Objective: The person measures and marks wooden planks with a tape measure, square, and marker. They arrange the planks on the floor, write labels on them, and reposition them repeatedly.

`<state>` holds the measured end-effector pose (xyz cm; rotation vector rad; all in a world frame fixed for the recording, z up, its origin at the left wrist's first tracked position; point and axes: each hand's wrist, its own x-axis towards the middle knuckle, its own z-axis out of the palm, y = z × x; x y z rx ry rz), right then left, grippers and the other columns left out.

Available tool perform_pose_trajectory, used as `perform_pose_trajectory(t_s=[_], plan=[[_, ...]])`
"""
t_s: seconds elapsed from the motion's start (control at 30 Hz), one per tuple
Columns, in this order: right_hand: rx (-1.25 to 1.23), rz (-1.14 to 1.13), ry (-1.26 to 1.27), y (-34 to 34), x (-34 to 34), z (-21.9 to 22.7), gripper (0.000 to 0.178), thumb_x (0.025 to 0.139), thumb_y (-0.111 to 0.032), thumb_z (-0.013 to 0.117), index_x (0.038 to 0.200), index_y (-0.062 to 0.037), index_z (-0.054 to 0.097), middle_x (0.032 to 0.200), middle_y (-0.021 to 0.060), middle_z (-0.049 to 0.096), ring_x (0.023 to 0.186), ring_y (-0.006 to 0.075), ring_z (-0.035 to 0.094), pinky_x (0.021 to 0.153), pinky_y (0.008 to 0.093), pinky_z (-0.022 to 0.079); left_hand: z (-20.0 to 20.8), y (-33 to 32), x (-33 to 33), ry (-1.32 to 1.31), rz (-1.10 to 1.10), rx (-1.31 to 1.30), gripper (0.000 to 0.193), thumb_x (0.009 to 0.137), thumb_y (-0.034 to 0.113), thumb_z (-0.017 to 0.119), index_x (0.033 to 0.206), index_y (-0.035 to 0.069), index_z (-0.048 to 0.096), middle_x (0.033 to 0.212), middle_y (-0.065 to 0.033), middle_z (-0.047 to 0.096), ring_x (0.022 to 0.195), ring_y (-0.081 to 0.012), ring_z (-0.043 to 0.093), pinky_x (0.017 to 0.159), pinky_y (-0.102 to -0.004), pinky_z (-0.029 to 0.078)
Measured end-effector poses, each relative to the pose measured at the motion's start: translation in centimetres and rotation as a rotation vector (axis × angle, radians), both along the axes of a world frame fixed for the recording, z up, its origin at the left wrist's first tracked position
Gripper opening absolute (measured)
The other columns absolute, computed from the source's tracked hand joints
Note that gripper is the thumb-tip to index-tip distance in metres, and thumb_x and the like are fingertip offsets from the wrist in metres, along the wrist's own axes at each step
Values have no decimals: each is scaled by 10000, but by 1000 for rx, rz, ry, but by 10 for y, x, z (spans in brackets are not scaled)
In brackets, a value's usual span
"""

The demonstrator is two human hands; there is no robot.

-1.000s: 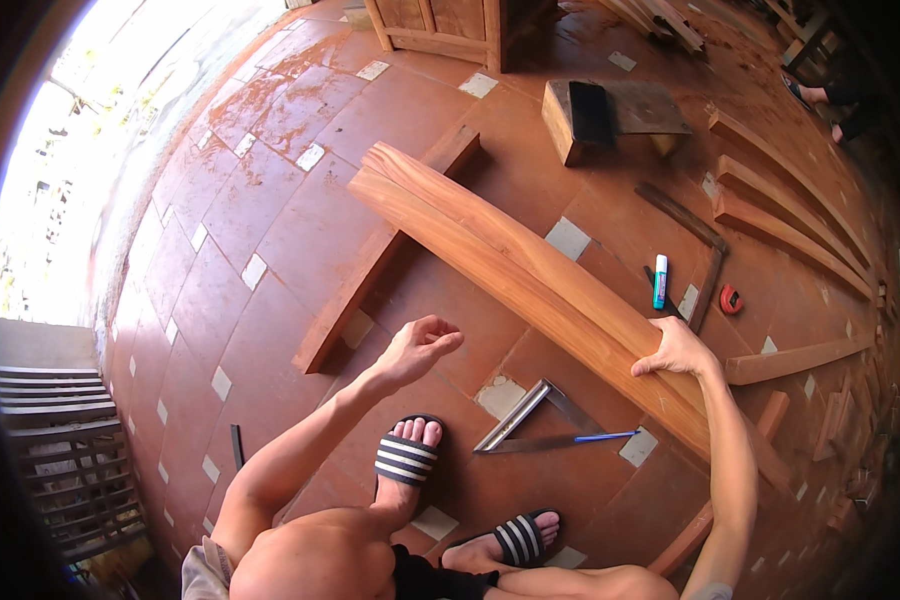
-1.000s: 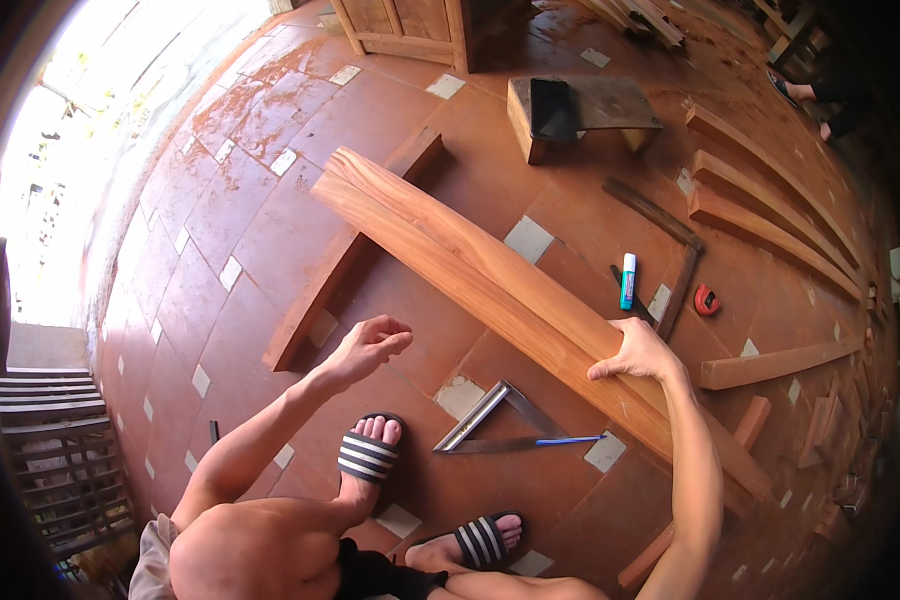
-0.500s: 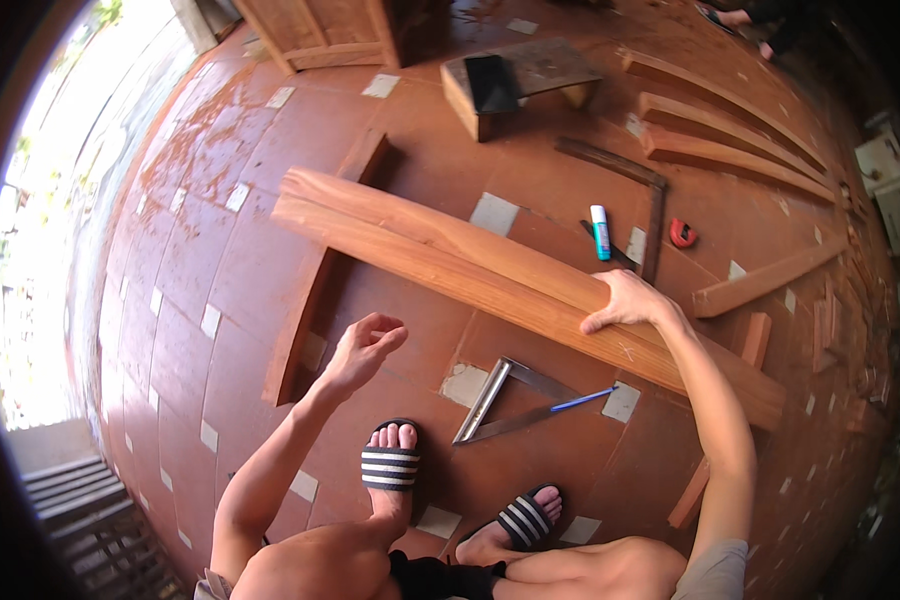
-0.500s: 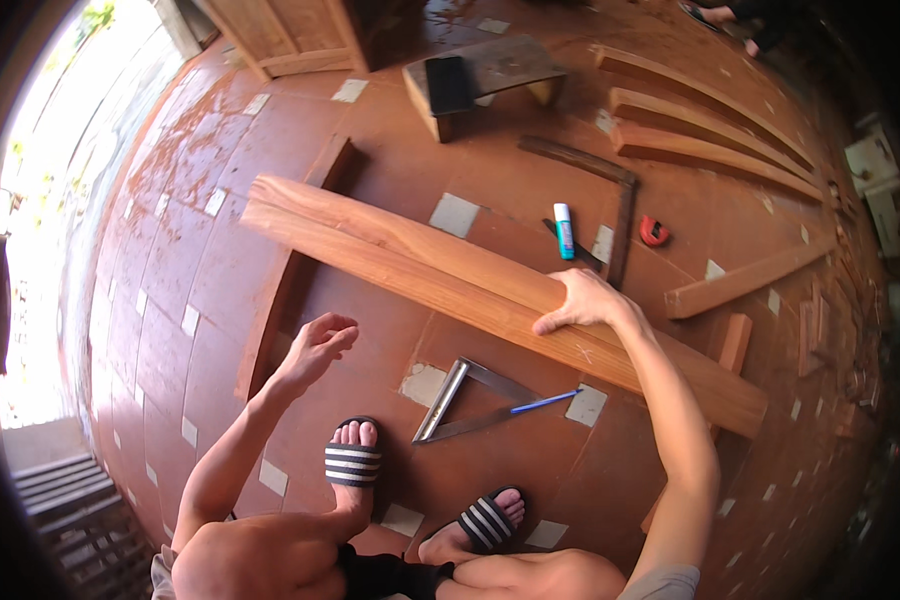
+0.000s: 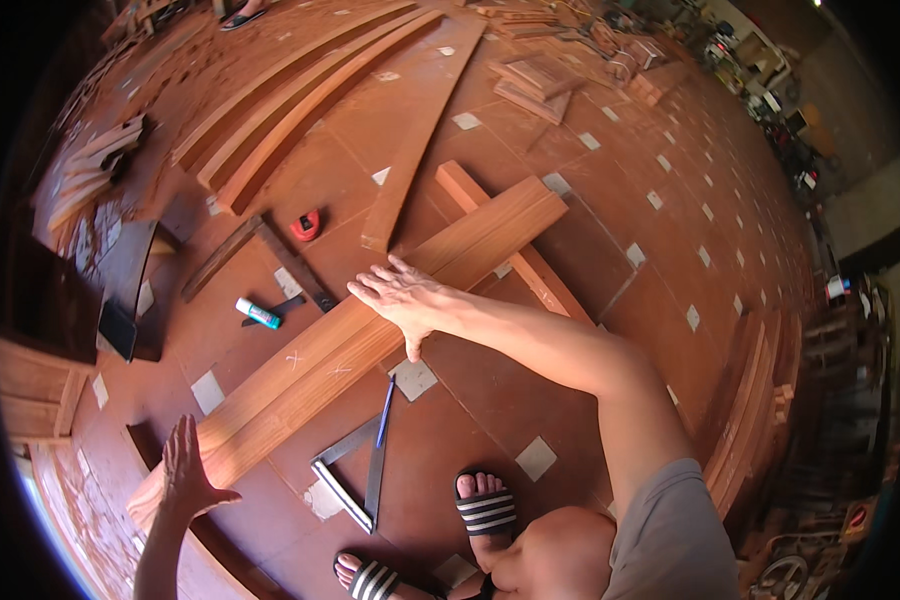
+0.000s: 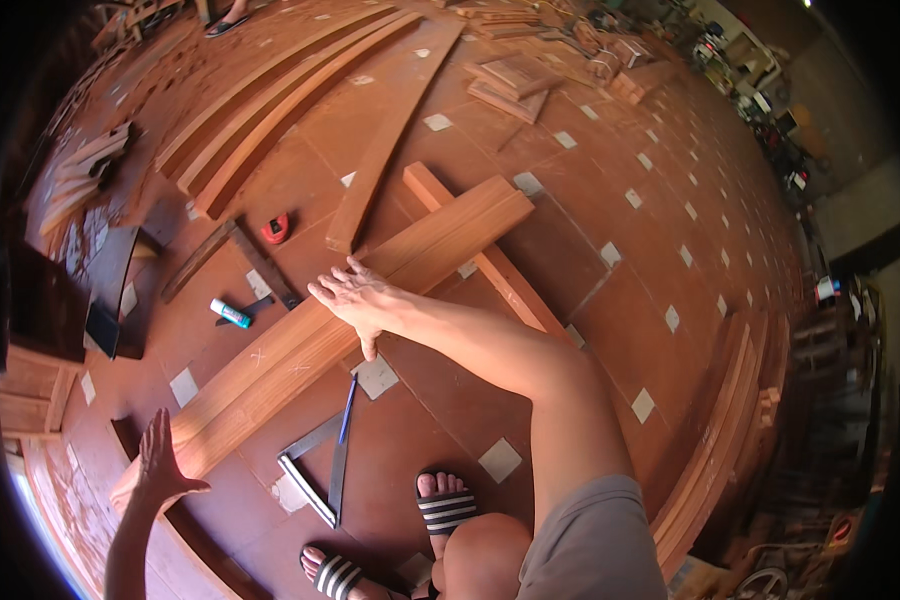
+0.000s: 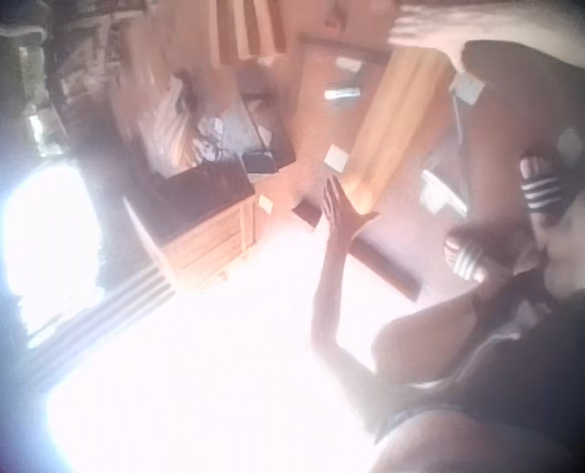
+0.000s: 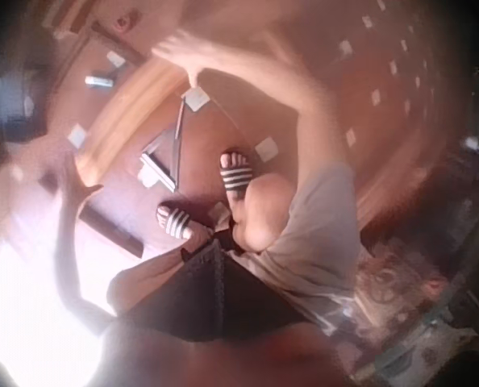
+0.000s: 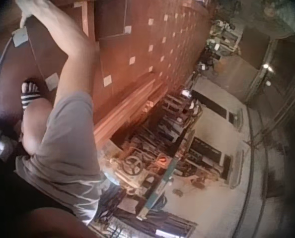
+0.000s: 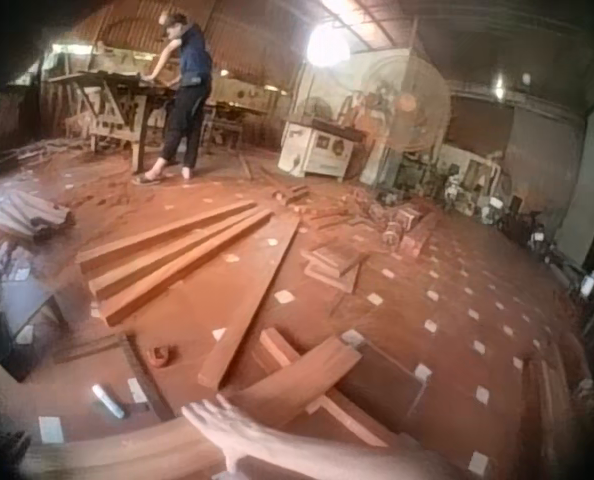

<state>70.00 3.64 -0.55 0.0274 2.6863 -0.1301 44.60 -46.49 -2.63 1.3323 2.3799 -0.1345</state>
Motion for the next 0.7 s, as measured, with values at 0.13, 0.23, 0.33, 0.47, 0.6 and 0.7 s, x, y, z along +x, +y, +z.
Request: perform_pose_trajectory(t_s=[0.13, 0.23, 0.33, 0.47, 0.6, 0.7], plan=[[111, 68, 37, 11, 5, -13, 1515, 512, -428, 1062, 1688, 17, 218, 1686, 259, 378, 1566, 432, 374, 1316, 626, 237, -32, 26, 9, 51, -38, 58, 1597, 450, 380, 1022, 1695, -13, 102, 1589, -292, 347, 1521, -494, 310, 1271, -664, 222], [87, 93, 52, 13, 1, -17, 1423, 534, -356, 1040, 1660, 34, 264, 1605, 274, 452, 1488, 430, 462, 1265, 613, 326, -35, 26, 12, 25, 44, 17, 1504, 473, 304, 981, 1675, -28, 142, 1465, -269, 417, 1403, -459, 402, 1230, -632, 281], [97, 136, 74, 14, -3, -13, 1323, 518, -316, 1019, 1592, 54, 341, 1497, 267, 513, 1402, 405, 529, 1150, 614, 437, -30, 25, 10, 51, -25, 27, 1478, 480, 324, 976, 1662, -36, 166, 1405, -254, 434, 1325, -424, 437, 1164, -593, 330], [96, 134, 68, 7, 0, -10, 1306, 504, -311, 1020, 1567, 59, 357, 1470, 270, 518, 1377, 410, 543, 1126, 623, 453, -23, 23, 11, 49, -44, 14, 1456, 481, 340, 972, 1658, -10, 190, 1389, -250, 436, 1315, -427, 443, 1139, -585, 344], [90, 148, 139, -16, 23, -16, 1300, 519, -319, 1013, 1565, 74, 350, 1451, 275, 516, 1354, 412, 550, 1129, 640, 446, -19, 2, 24, 51, -84, 14, 1428, 502, 354, 967, 1648, -16, 199, 1372, -262, 434, 1316, -442, 441, 1148, -598, 343], [65, 150, 92, -37, 40, -18, 1313, 513, -353, 1022, 1557, 81, 355, 1437, 262, 519, 1347, 408, 545, 1108, 657, 441, -19, -20, 37, 24, -57, -44, 1434, 507, 369, 965, 1647, -37, 195, 1384, -265, 425, 1344, -455, 426, 1181, -610, 325]])
